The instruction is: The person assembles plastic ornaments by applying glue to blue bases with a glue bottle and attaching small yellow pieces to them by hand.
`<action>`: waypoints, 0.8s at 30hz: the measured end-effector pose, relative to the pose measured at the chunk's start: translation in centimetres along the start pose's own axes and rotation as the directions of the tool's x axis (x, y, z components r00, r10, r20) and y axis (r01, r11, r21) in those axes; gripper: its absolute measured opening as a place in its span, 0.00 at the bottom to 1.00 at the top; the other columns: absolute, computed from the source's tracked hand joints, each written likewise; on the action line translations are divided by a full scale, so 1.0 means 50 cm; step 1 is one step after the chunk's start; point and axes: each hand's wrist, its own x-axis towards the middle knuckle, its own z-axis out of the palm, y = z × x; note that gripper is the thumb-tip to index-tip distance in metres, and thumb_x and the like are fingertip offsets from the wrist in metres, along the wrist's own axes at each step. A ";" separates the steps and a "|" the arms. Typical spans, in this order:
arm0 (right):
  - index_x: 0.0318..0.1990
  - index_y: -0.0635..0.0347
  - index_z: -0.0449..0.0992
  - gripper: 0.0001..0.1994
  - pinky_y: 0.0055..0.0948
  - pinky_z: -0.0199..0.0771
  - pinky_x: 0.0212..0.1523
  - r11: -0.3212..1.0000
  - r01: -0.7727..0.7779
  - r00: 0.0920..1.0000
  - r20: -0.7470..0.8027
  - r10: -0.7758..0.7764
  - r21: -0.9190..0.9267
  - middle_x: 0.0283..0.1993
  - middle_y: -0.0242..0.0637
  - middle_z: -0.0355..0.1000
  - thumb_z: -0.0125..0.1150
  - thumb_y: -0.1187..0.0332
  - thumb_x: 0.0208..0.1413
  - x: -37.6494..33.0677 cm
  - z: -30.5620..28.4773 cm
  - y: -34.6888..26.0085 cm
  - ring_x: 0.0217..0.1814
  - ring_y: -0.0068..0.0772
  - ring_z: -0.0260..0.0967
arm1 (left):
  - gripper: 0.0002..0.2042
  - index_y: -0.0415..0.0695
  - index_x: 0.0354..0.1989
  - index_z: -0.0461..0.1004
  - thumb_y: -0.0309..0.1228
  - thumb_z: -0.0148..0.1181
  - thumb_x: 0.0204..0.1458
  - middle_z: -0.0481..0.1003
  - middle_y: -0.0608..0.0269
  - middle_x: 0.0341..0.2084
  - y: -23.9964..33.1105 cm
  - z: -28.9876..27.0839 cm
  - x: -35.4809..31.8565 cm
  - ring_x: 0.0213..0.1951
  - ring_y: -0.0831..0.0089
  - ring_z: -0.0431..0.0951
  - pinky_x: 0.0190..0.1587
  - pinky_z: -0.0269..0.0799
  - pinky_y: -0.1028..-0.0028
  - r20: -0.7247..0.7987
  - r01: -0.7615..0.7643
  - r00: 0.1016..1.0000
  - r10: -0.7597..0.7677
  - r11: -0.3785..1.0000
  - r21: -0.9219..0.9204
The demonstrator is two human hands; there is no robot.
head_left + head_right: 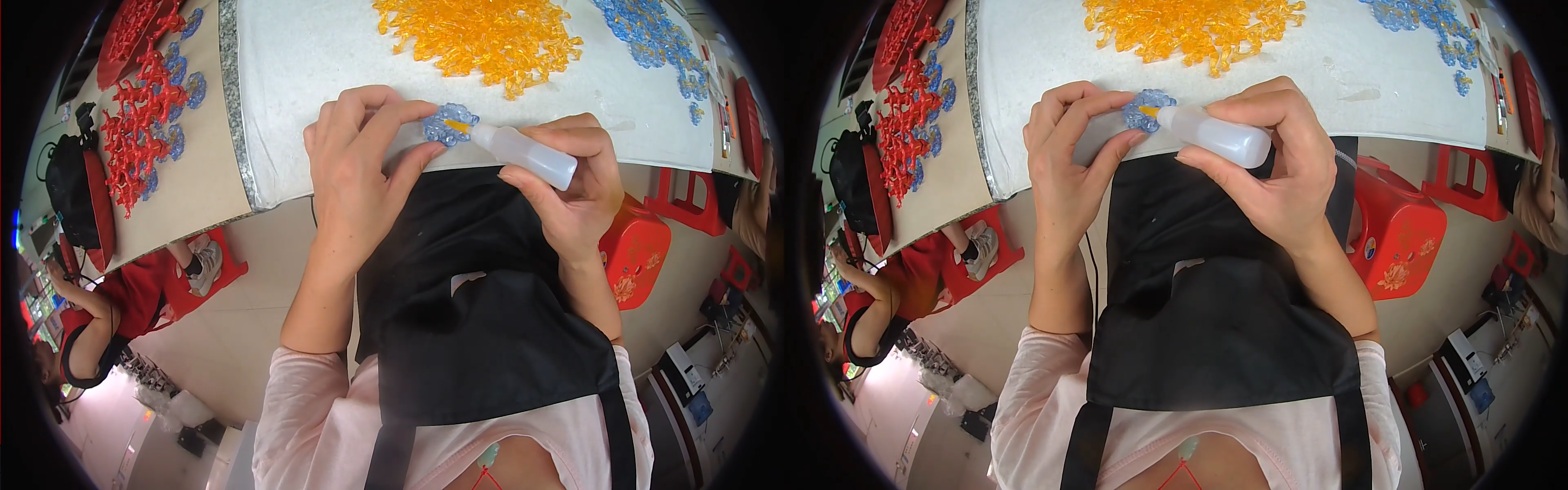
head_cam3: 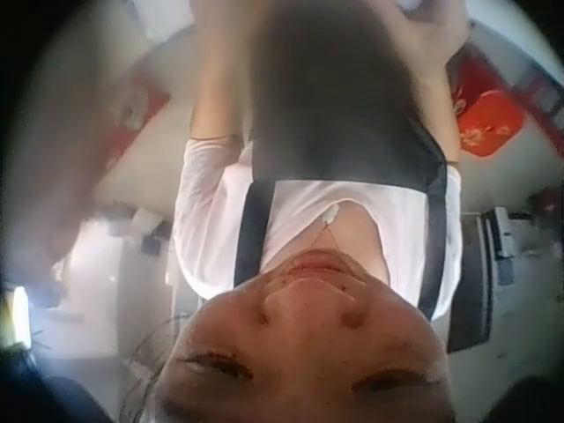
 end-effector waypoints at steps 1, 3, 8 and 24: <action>0.37 0.67 0.71 0.19 0.20 0.69 0.35 1.000 0.006 1.000 0.003 -0.006 -0.009 0.35 0.39 0.69 0.72 0.78 0.36 0.001 0.000 -0.001 0.35 0.26 0.69 | 0.16 0.50 0.36 0.77 0.30 0.69 0.35 0.68 0.69 0.34 -0.001 0.000 0.000 0.35 0.72 0.67 0.38 0.55 0.72 -0.002 -0.004 1.000 0.004 1.000 -0.001; 0.36 0.67 0.71 0.18 0.20 0.69 0.34 1.000 0.011 1.000 0.005 -0.011 -0.019 0.35 0.39 0.69 0.72 0.77 0.36 0.001 0.001 0.000 0.35 0.26 0.68 | 0.16 0.50 0.36 0.77 0.30 0.69 0.35 0.68 0.69 0.34 0.001 -0.001 0.000 0.35 0.72 0.67 0.38 0.55 0.72 0.004 0.003 1.000 -0.003 1.000 0.004; 0.35 0.66 0.71 0.17 0.20 0.68 0.33 0.999 -0.009 1.000 0.001 0.009 -0.039 0.34 0.39 0.69 0.72 0.77 0.36 0.003 0.002 -0.003 0.34 0.26 0.68 | 0.16 0.50 0.36 0.77 0.30 0.69 0.35 0.68 0.70 0.34 0.002 -0.003 0.002 0.34 0.72 0.66 0.38 0.54 0.72 0.014 0.006 1.000 -0.007 1.000 0.017; 0.39 0.61 0.63 0.19 0.23 0.68 0.46 0.950 -0.200 0.959 -0.152 0.240 0.240 0.43 0.45 0.70 0.65 0.83 0.41 -0.016 -0.070 0.003 0.44 0.27 0.68 | 0.10 0.44 0.34 0.76 0.29 0.64 0.42 0.72 0.61 0.29 -0.033 0.005 0.092 0.35 0.65 0.71 0.41 0.62 0.69 -0.118 0.077 0.991 -0.068 0.995 0.069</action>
